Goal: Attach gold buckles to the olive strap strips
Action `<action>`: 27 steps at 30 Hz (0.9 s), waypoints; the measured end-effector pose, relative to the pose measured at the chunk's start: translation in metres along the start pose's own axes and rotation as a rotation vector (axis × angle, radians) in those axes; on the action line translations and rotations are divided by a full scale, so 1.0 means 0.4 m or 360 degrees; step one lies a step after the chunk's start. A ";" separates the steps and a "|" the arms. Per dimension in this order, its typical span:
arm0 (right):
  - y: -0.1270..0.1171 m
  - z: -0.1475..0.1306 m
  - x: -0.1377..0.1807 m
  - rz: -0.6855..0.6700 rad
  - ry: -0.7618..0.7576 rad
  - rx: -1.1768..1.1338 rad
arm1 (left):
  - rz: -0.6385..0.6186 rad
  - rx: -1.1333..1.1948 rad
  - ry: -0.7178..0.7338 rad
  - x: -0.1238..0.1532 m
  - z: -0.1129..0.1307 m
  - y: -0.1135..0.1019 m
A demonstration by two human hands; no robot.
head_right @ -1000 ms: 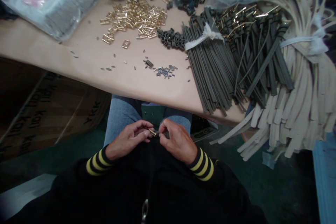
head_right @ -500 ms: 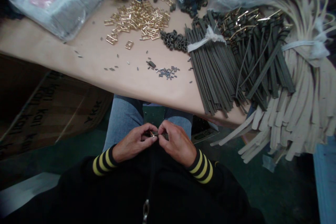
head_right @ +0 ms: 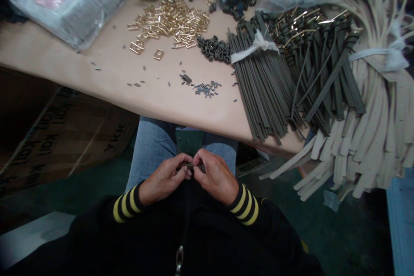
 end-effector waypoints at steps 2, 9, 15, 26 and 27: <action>0.001 0.004 -0.001 -0.0002 0.0010 0.0003 | -0.0025 0.0099 0.0001 0.001 -0.008 0.002; 0.003 0.005 -0.009 -0.0035 0.0015 -0.0003 | 0.0033 0.0210 -0.0045 0.001 -0.024 0.005; -0.007 -0.003 -0.020 -0.0190 -0.0080 0.0012 | 0.0034 0.0252 -0.0058 -0.004 -0.019 -0.007; -0.034 -0.019 -0.048 -0.0384 -0.0092 0.0149 | -0.0171 0.0851 -0.0141 -0.018 -0.046 -0.028; -0.037 -0.022 -0.053 -0.0384 -0.0103 0.0164 | -0.0190 0.0906 -0.0131 -0.021 -0.047 -0.031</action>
Point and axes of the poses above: each hand's wrist, its own x-axis away from the middle knuckle, its own y-axis out of the palm, z = x × y, the point moved 4 cm from there along -x, towards the middle knuckle, and after that the axes turned 1 degree about x, right-handed, at the moved point
